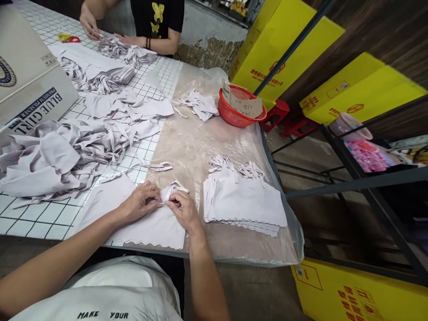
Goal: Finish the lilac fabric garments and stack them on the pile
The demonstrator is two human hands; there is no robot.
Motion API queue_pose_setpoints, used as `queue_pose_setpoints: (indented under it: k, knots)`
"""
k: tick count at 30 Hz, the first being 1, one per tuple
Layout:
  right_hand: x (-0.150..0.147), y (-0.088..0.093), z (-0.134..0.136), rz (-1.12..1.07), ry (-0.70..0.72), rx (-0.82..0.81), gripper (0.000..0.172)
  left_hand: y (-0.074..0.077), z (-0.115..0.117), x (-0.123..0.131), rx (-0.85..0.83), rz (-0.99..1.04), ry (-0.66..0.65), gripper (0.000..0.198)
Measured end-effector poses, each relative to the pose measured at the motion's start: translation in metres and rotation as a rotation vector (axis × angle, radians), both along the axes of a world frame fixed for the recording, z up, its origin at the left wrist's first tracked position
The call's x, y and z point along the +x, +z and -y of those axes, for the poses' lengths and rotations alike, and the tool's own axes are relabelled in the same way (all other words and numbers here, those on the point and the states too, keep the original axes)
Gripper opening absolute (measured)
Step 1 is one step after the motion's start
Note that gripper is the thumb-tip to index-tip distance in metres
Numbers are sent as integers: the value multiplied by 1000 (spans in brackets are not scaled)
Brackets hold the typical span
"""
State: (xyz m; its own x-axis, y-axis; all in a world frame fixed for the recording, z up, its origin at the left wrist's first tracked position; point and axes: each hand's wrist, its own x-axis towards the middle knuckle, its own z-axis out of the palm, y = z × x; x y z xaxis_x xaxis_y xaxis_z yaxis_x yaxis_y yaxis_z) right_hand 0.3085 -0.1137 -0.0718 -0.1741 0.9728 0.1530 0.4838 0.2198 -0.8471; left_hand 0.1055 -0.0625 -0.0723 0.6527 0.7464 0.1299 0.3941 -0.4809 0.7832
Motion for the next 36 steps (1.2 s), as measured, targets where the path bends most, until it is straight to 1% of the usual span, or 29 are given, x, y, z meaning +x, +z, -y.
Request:
queue_pose_setpoints:
  k: [3, 9, 13, 21, 28, 36]
  knots:
    - [0, 0, 0, -5, 5, -10, 19, 0, 0, 0, -6, -2, 1, 13]
    - [-3, -1, 0, -16, -39, 3, 18, 2, 2, 1, 14, -13, -10, 12]
    - [-4, 0, 0, -2, -19, -5, 18, 1, 3, 2, 40, -48, -15, 9]
    - [1, 1, 2, 37, 23, 0, 16, -1, 3, 2, 56, -30, -2, 9]
    - [1, 2, 3, 72, 53, 6, 17, 0, 2, 2, 54, -48, -22, 15]
    - [0, -1, 3, 99, 46, 47, 18, -3, 0, 2, 62, -50, -36, 13]
